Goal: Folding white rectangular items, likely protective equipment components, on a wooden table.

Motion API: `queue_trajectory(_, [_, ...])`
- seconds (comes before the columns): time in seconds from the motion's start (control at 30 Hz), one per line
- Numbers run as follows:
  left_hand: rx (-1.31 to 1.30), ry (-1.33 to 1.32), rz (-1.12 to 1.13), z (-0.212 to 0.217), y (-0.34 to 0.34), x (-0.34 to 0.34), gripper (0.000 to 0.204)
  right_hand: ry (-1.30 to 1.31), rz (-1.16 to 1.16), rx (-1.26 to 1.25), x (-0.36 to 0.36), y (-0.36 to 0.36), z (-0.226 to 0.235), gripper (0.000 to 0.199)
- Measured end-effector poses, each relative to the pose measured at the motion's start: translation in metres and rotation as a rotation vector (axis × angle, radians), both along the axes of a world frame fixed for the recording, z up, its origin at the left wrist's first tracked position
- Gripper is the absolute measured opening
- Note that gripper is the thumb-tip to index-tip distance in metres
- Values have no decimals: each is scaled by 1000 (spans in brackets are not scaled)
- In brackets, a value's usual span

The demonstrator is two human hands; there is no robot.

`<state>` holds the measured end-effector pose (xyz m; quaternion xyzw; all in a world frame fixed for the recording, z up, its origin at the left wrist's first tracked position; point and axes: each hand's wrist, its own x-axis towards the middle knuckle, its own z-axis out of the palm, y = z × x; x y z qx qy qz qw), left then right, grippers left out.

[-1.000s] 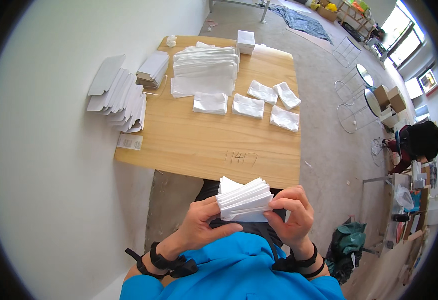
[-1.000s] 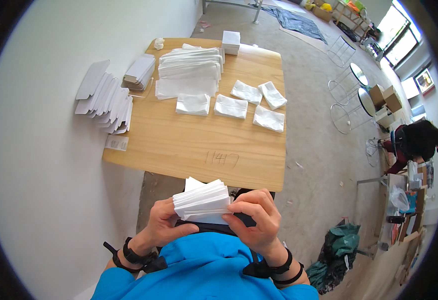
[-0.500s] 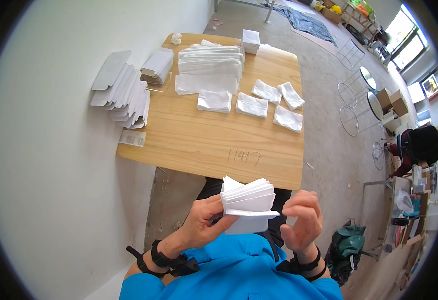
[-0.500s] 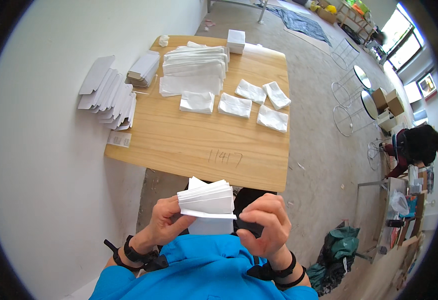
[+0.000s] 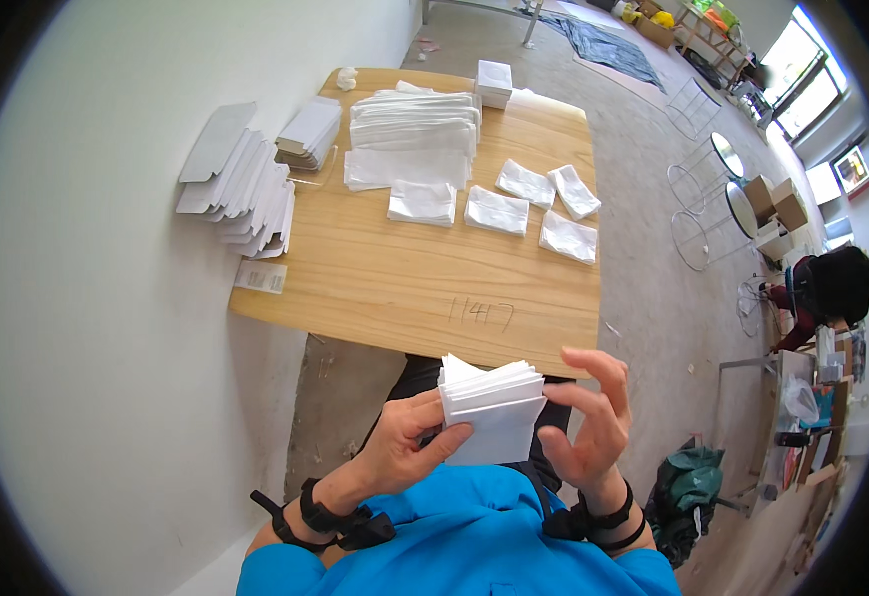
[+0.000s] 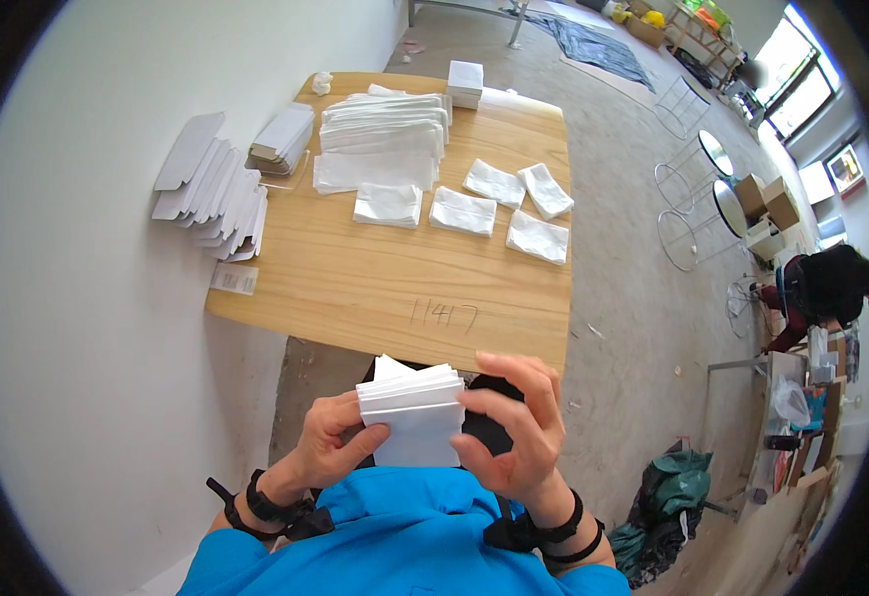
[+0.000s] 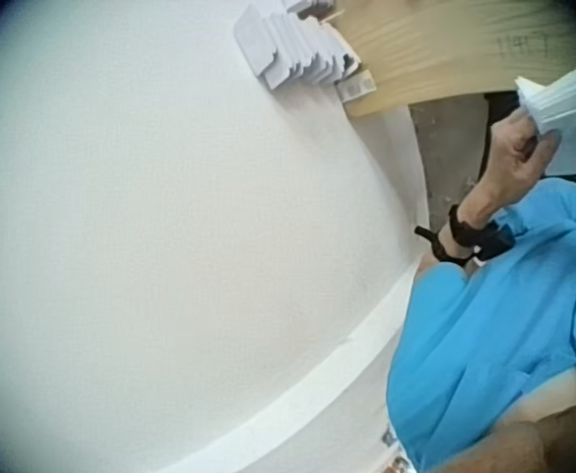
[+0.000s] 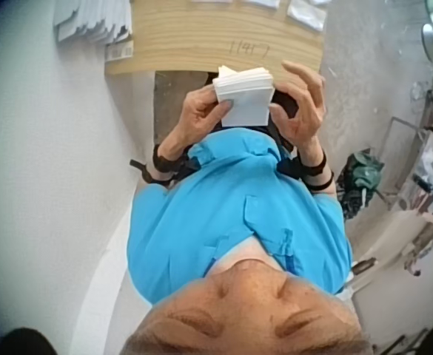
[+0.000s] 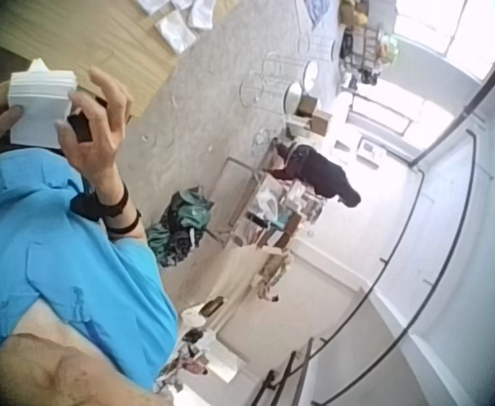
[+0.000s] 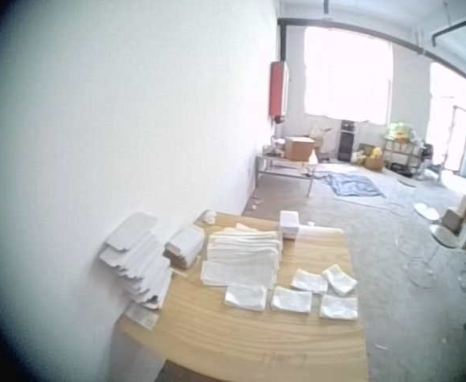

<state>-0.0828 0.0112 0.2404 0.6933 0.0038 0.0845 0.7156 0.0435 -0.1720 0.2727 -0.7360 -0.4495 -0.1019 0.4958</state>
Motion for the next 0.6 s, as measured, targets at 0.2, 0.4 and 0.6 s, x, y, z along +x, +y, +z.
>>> queue_trajectory(0.2, [-38, -34, 10, -1, 0, -3, 29, -37, 12, -30, 2, -3, -8, 20])
queue_trajectory(0.4, [-8, -28, 15, -2, 3, -1, 28, 75, 131, 80, 4, -12, -9, 28])
queue_trajectory(0.6, [24, -44, 1, 1, 1, 3, 28, 44, -5, 53, 2, -1, -4, 22])
